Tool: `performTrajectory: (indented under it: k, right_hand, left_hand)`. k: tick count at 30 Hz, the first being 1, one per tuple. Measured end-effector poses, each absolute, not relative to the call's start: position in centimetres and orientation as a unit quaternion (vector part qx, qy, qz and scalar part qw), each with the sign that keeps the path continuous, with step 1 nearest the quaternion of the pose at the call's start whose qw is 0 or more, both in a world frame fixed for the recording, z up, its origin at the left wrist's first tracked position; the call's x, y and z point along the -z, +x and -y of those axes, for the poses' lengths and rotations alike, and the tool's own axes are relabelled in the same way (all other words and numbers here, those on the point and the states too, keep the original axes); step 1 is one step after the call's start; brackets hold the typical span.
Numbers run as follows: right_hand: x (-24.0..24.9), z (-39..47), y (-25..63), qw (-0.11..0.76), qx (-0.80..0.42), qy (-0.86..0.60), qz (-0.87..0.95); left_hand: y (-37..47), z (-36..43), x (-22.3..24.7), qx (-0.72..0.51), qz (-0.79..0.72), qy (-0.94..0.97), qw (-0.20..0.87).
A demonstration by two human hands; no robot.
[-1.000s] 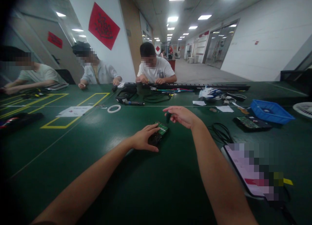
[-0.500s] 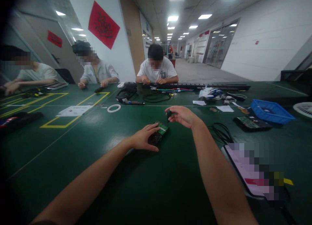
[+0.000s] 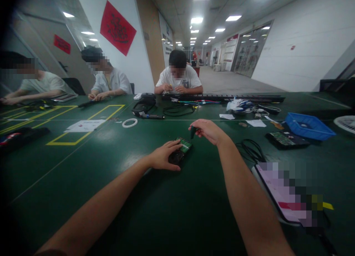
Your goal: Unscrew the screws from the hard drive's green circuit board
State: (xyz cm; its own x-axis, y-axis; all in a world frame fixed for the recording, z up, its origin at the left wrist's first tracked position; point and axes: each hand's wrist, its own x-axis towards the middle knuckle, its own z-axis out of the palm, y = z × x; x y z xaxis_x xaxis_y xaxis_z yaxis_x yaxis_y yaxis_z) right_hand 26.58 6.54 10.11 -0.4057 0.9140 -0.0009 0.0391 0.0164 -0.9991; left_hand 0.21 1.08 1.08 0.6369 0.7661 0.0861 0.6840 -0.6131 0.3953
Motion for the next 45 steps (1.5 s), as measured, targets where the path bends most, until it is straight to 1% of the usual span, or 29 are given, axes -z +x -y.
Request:
performTrajectory:
  k: [9,16,27,34,45]
  right_hand:
    - [-9.73,-6.68,26.18,0.371,-0.587,-0.385,0.607]
    - [-9.89,-6.46,26.41,0.338,-0.612,-0.367,0.613]
    - [-9.82,-6.3,26.05,0.347,-0.653,-0.369,0.562]
    - [-9.74,-6.56,26.12,0.314,-0.646,-0.378,0.584]
    - [-9.51,-6.39,25.82,0.335,-0.667,-0.365,0.557]
  left_hand:
    - [0.45,-0.95,-1.33,-0.108,-0.418,0.888,0.156]
    - [0.48,-0.86,-1.48,-0.103,-0.424,0.886,0.155]
    - [0.75,-0.77,-1.36,-0.098,-0.433,0.883,0.151]
    - [0.64,-0.95,-1.09,-0.09,-0.435,0.883,0.151]
    - [0.62,-0.84,-1.23,-0.097,-0.434,0.882,0.153]
